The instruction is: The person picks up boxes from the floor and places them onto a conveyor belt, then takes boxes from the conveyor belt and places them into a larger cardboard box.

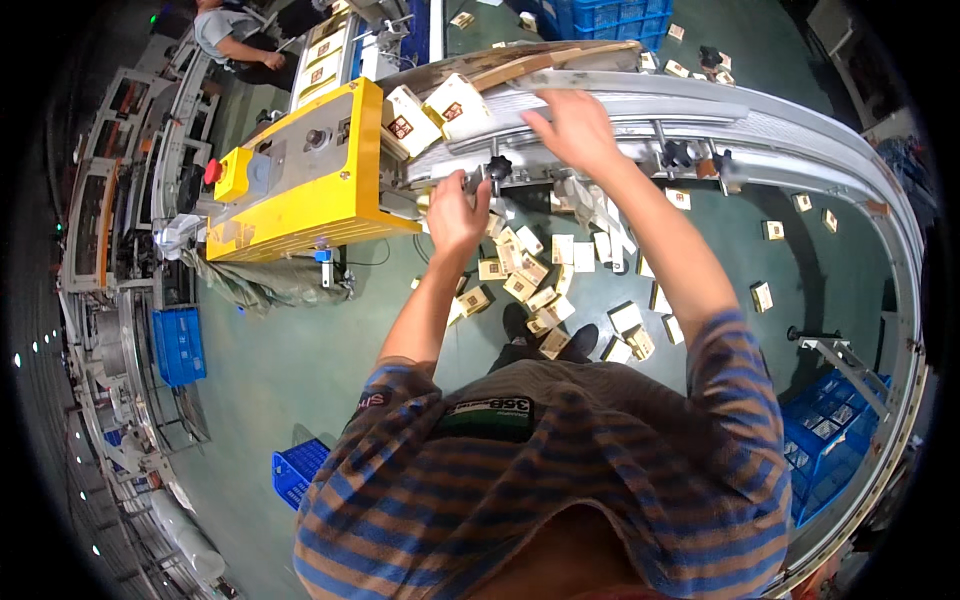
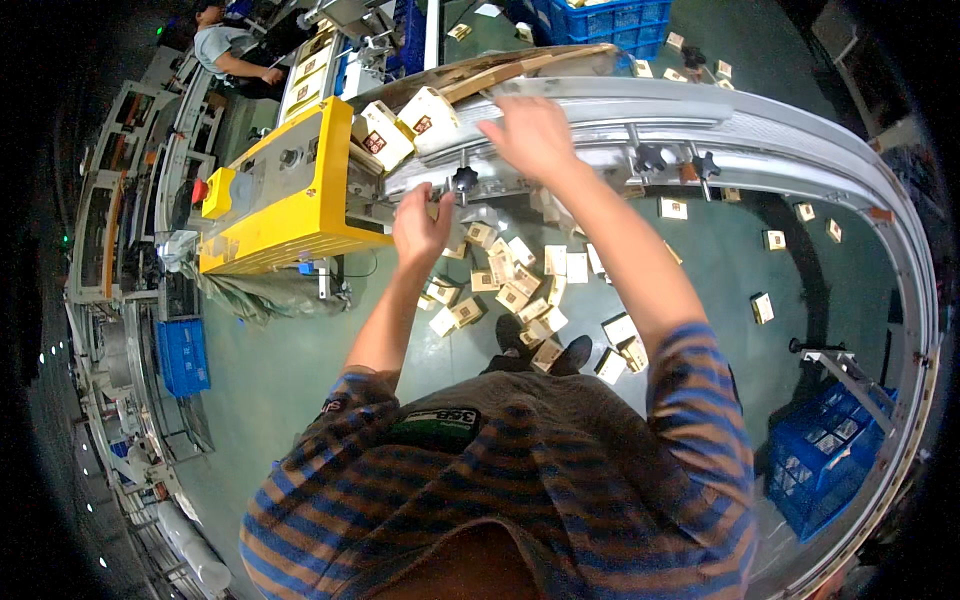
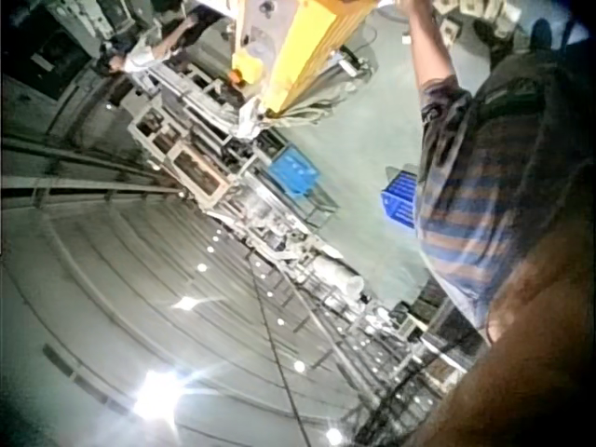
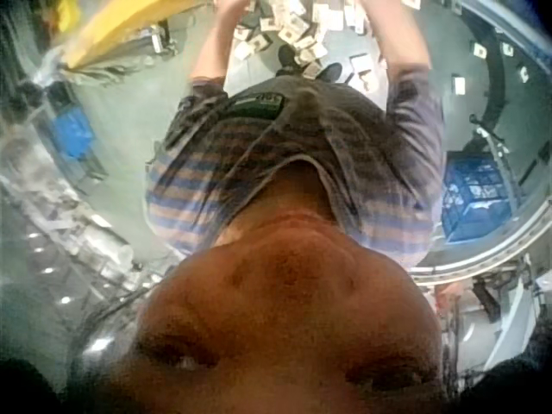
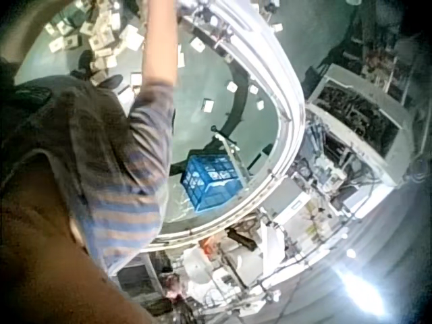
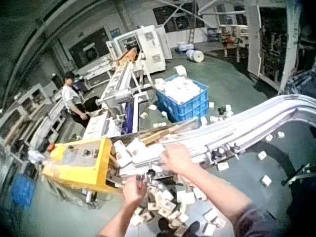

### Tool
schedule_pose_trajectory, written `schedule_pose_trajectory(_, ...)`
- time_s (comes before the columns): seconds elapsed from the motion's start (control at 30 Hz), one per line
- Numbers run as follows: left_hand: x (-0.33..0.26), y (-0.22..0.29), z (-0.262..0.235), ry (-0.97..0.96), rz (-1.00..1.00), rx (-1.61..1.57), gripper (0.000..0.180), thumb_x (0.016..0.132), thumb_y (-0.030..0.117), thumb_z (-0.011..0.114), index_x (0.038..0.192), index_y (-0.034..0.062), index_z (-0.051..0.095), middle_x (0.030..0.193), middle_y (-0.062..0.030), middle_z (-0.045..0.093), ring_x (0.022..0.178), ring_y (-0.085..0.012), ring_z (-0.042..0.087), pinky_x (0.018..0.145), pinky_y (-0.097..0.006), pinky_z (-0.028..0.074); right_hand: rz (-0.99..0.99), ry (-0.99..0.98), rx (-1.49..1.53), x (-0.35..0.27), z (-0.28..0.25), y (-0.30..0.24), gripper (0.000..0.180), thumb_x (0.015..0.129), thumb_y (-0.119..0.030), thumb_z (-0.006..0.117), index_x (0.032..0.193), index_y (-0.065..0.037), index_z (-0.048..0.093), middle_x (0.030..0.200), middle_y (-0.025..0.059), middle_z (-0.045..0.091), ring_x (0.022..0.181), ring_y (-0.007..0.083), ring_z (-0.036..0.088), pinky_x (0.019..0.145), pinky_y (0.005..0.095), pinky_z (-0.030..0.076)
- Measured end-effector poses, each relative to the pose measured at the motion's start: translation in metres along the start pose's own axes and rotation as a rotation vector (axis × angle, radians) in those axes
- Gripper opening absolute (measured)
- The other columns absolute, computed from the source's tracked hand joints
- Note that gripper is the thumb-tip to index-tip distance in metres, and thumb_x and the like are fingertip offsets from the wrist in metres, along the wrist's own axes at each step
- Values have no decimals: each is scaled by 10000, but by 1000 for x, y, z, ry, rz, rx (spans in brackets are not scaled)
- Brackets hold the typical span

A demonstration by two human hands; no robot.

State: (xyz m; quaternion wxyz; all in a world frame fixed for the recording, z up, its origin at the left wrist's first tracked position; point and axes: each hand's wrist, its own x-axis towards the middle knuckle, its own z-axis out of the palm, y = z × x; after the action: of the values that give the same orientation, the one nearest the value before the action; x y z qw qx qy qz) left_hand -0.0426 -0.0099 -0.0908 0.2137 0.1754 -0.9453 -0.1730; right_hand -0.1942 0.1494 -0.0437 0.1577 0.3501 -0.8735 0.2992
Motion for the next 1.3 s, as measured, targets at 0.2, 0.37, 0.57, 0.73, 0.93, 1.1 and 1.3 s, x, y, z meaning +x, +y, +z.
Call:
schedule_pose_trajectory(0.2, -31, -11, 0, -118, 24, -224, 338, 783, 254, 650, 1011, 11, 590, 880, -155, 628, 832, -327, 589, 751, -402, 449, 381, -759, 209, 117, 96, -11, 598, 689, -544, 676, 964, -13, 668, 1046, 162, 633, 990, 269, 593, 821, 350, 471)
schedule_pose_trajectory(0.37, -57, -31, 16, -157, 3, -367, 297, 784, 229, 651, 981, 11, 603, 854, -147, 639, 819, -315, 597, 734, -400, 449, 493, -355, 184, 110, 95, 38, 722, 595, -549, 721, 1081, -32, 590, 970, 165, 638, 897, 274, 618, 785, 365, 491)
schedule_pose_trajectory(0.57, -78, -54, 13, -149, -42, -408, 247, 779, 146, 660, 975, 8, 603, 868, -146, 628, 797, -302, 602, 719, -365, 470, 75, 393, -449, 11, -135, 115, 543, 695, -201, 758, 1157, -46, 520, 1020, 170, 611, 916, 285, 605, 793, 382, 485)
schedule_pose_trajectory(0.73, -51, -48, 21, 72, 147, -287, 309, 761, 106, 663, 1041, 9, 577, 958, -157, 602, 872, -320, 576, 768, -384, 460, 23, 250, -220, -51, -88, 38, 554, 721, -247, 727, 1195, -53, 516, 1103, 173, 565, 1005, 326, 545, 856, 416, 445)
schedule_pose_trajectory(0.93, 54, 32, 14, 134, 436, -200, 508, 702, 112, 694, 1152, -12, 493, 1103, -189, 527, 1020, -356, 487, 866, -417, 406, -97, 47, -218, -13, -31, 27, 315, 774, -259, 678, 1015, -66, 618, 1011, 98, 605, 945, 292, 558, 917, 442, 393)
schedule_pose_trajectory(1.1, 58, 43, 36, 89, 395, -152, 568, 696, 167, 695, 1159, -72, 467, 1119, -208, 521, 1042, -364, 476, 910, -444, 368, 21, 102, -473, -24, -16, 54, 410, 775, -376, 656, 1060, -86, 602, 1032, 82, 603, 978, 273, 548, 962, 478, 342)
schedule_pose_trajectory(1.3, 47, 51, 29, 104, 423, -194, 469, 718, 189, 685, 1101, -34, 533, 1087, -189, 537, 993, -335, 502, 858, -428, 386, 135, 141, -297, -66, -14, 38, 391, 786, -330, 654, 1055, -54, 594, 1021, 115, 605, 991, 283, 545, 935, 473, 347)
